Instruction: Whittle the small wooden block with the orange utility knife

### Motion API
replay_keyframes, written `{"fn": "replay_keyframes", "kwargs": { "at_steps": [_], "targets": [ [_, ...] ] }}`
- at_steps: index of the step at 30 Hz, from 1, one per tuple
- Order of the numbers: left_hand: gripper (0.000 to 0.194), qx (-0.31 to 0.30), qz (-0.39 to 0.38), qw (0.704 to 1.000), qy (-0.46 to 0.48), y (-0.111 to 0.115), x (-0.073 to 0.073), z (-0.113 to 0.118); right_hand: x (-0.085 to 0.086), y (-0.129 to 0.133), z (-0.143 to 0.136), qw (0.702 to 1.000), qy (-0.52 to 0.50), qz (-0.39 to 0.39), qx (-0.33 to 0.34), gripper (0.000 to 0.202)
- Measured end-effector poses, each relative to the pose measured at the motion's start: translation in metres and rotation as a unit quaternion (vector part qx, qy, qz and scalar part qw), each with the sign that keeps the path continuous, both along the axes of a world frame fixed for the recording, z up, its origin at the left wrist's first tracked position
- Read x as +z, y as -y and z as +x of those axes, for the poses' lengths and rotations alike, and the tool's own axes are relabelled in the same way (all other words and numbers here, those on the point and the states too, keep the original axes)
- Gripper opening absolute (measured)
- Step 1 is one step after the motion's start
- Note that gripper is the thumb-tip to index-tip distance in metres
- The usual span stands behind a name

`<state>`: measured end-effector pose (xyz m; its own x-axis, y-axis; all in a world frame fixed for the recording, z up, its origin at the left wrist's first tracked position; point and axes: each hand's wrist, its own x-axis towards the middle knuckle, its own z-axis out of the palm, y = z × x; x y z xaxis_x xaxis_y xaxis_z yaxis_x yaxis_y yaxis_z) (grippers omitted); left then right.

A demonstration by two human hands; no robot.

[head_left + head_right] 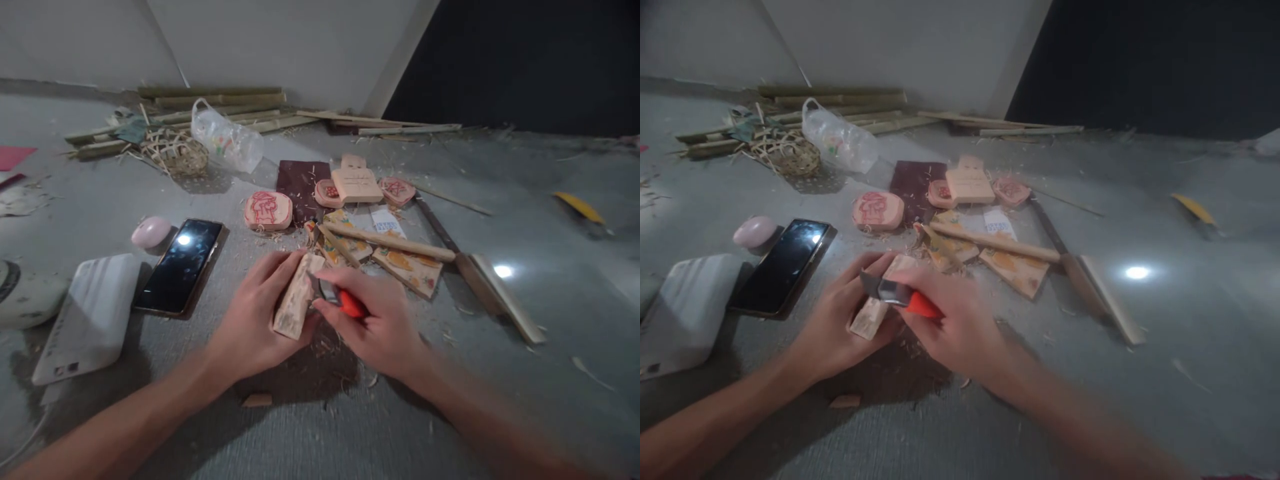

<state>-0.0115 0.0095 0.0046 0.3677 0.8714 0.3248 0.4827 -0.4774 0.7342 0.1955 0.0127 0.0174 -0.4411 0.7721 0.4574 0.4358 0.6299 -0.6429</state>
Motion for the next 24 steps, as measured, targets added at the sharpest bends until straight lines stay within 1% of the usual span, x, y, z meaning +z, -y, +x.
{"fn": "replay_keyframes", "kwargs": {
  "at_steps": [2, 4, 7, 9, 11, 14, 16, 19, 21, 24],
  "targets": [
    [0.067, -0.006, 0.006, 1.000, -0.018, 0.0008, -0.0004, 0.0007, -0.0024, -0.0006, -0.0001, 1.000, 0.007, 0.008, 0.024, 0.015],
    [0.069, -0.008, 0.002, 1.000, -0.023, 0.0012, -0.0007, 0.0009, -0.0039, -0.0011, 0.0003, 0.999, 0.018, 0.019, 0.031, 0.011],
    [0.068, -0.006, 0.002, 1.000, -0.017, 0.0009, -0.0013, -0.0001, -0.0048, -0.0015, 0.0016, 0.998, 0.044, 0.031, 0.024, 0.015],
    [0.066, -0.004, 0.002, 1.000, 0.000, 0.0002, -0.0014, -0.0015, -0.0057, -0.0019, 0.0025, 0.997, 0.061, 0.036, 0.011, 0.018],
    [0.064, 0.004, -0.008, 1.000, 0.023, -0.0007, -0.0009, -0.0031, -0.0073, -0.0028, 0.0031, 0.997, 0.070, 0.040, -0.016, 0.019],
    [0.061, 0.025, -0.032, 0.998, 0.052, -0.0022, 0.0007, -0.0050, -0.0096, -0.0045, 0.0029, 0.995, 0.060, 0.034, -0.066, 0.014],
    [0.060, 0.037, -0.043, 0.997, 0.061, -0.0029, 0.0017, -0.0057, -0.0102, -0.0053, 0.0024, 0.994, 0.053, 0.028, -0.086, 0.011],
    [0.061, 0.043, -0.057, 0.995, 0.065, -0.0038, 0.0028, -0.0054, -0.0101, -0.0058, 0.0023, 0.994, 0.054, 0.025, -0.096, 0.015],
    [0.061, 0.043, -0.064, 0.995, 0.067, -0.0042, 0.0035, -0.0046, -0.0103, -0.0059, 0.0028, 0.994, 0.057, 0.021, -0.094, 0.017],
    [0.060, 0.046, -0.073, 0.994, 0.070, -0.0045, 0.0048, -0.0036, -0.0111, -0.0064, 0.0037, 0.995, 0.061, 0.013, -0.084, 0.016]
  ]
}}
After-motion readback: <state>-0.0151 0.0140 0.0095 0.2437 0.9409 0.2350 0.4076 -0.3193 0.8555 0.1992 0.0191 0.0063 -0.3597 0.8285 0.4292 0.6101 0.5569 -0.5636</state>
